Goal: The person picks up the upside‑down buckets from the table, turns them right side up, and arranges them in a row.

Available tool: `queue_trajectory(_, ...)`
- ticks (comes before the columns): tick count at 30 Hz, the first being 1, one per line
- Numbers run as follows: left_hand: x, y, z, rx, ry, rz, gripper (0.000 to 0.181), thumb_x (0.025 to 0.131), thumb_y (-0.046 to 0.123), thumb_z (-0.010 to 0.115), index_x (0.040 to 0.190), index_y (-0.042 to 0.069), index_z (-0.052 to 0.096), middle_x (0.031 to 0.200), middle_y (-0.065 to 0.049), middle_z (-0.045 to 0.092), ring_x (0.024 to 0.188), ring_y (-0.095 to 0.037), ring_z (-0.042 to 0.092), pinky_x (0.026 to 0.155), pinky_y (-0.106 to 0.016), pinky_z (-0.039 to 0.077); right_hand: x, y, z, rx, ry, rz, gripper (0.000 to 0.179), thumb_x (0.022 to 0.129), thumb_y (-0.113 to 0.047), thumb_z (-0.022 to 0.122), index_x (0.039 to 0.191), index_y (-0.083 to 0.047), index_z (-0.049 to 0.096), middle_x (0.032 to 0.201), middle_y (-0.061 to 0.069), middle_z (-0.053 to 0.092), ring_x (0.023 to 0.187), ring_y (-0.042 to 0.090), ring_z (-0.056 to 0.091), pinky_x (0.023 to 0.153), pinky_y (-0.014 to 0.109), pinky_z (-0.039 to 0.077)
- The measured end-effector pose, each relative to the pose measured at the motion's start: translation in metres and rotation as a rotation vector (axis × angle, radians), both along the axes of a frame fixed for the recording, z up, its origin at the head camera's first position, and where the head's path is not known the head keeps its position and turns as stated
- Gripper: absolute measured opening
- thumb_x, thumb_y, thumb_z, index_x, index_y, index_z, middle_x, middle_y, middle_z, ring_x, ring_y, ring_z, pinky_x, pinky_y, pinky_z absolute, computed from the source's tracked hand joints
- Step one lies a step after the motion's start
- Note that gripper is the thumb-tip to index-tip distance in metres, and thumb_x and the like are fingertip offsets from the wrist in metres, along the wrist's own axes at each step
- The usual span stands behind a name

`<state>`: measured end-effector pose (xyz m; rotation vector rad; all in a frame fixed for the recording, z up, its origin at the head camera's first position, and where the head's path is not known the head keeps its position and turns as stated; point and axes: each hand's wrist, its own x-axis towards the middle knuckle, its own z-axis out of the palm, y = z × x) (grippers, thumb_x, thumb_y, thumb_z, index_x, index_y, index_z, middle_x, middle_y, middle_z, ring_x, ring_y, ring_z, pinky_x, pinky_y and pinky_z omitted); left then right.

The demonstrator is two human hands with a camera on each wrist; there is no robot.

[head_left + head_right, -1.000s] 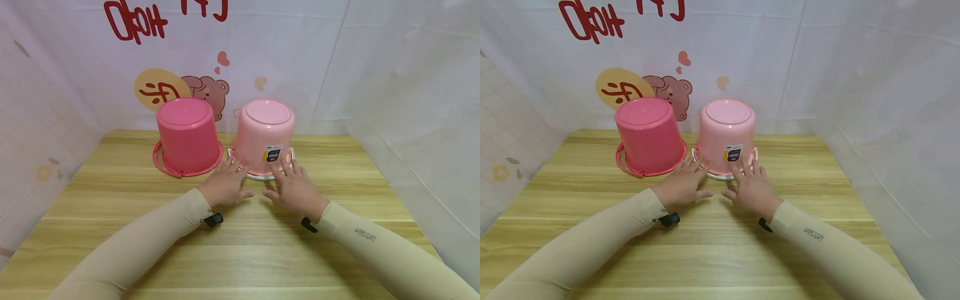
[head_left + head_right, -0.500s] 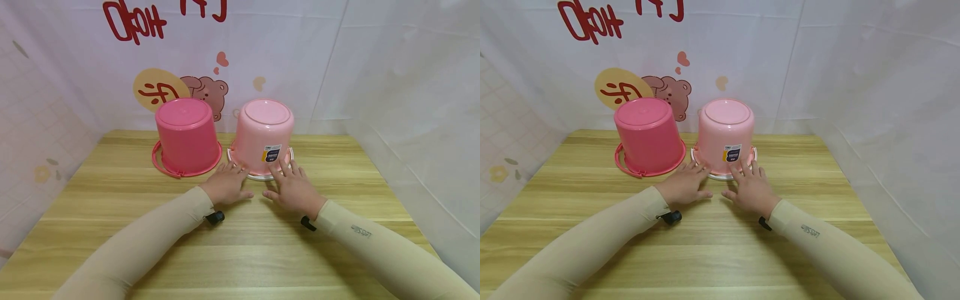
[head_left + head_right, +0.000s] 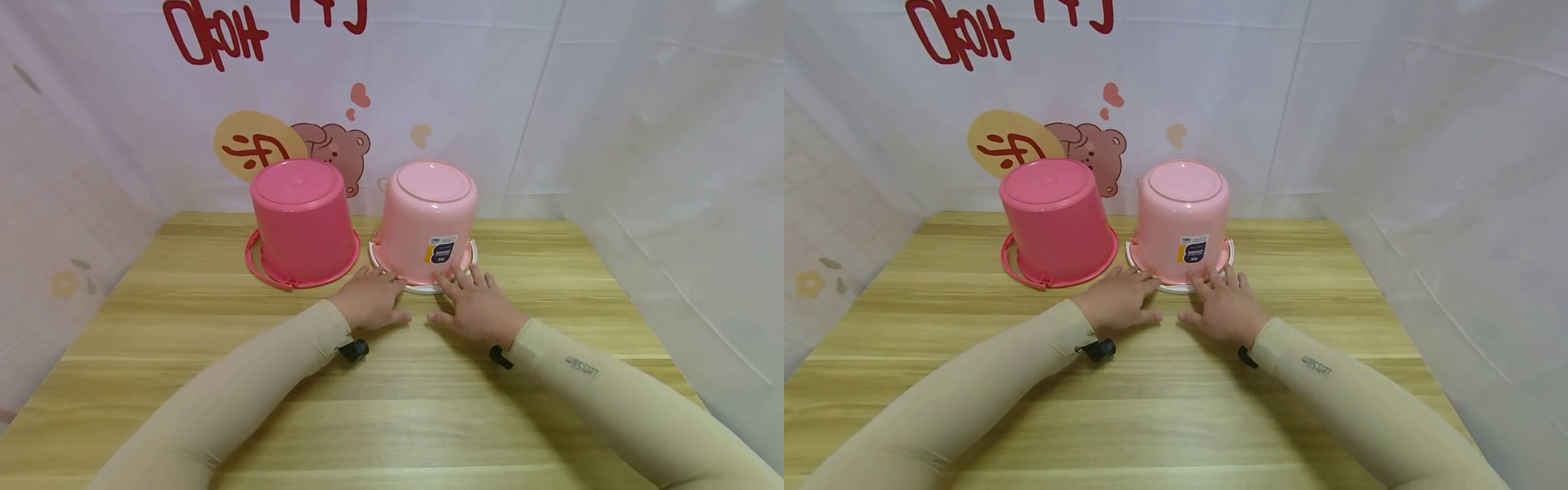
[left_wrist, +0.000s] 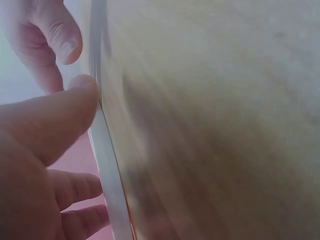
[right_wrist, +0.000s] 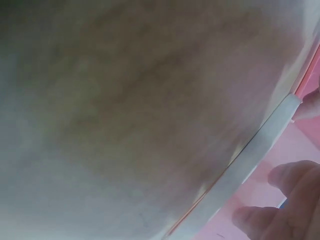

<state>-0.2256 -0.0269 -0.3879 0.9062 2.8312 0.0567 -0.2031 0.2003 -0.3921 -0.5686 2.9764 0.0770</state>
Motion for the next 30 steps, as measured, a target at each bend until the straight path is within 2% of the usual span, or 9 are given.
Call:
queue_trajectory(7,-0.008,0.004,0.004,-0.047,0.071,-0.009,0.070,0.081,0.064,0.053,0.135,0.019,0.048,0.141,-0.001,0.044,0.129,-0.031,0.041,0.108,-0.053,0.025,-0.003,-0.003,0.000,0.042,-0.005,0.018,0.084,0.080,-0.075,0.040,0.147,-0.027,0.026,0.150,0.013,0.028,0.134,0.046,0.026,0.103,0.065,0.020)
queue_trajectory(15,-0.011,0.008,0.007,-0.104,0.075,-0.007,0.067,0.082,0.061,0.055,0.136,0.022,0.048,0.138,-0.001,0.045,0.128,-0.030,0.041,0.107,-0.051,0.025,-0.008,-0.007,0.005,0.060,-0.004,0.025,0.080,0.079,-0.071,0.048,0.143,-0.024,0.035,0.143,0.012,0.040,0.131,0.044,0.032,0.103,0.065,0.021)
queue_trajectory(20,-0.011,0.008,0.008,-0.116,0.082,-0.011,0.063,0.084,0.056,0.057,0.135,0.021,0.048,0.134,-0.002,0.048,0.124,-0.028,0.045,0.106,-0.051,0.026,-0.009,-0.008,0.009,0.061,0.006,0.048,0.077,0.079,-0.069,0.051,0.138,-0.021,0.043,0.136,0.013,0.046,0.127,0.042,0.038,0.102,0.063,0.023)
queue_trajectory(26,-0.013,0.009,0.006,-0.117,0.094,-0.025,0.056,0.084,0.053,0.058,0.129,0.020,0.051,0.125,-0.004,0.051,0.122,-0.024,0.046,0.106,-0.051,0.027,-0.009,-0.009,0.011,0.053,-0.011,0.051,0.079,0.078,-0.070,0.053,0.138,-0.020,0.044,0.137,0.014,0.045,0.129,0.042,0.036,0.105,0.063,0.021)
queue_trajectory(30,-0.014,0.010,0.004,-0.107,0.099,-0.026,0.051,0.084,0.053,0.058,0.123,0.021,0.054,0.122,-0.005,0.051,0.121,-0.026,0.044,0.107,-0.050,0.027,-0.008,-0.010,0.011,0.048,-0.014,0.053,0.080,0.077,-0.070,0.053,0.139,-0.020,0.043,0.137,0.015,0.045,0.130,0.042,0.035,0.106,0.062,0.020)
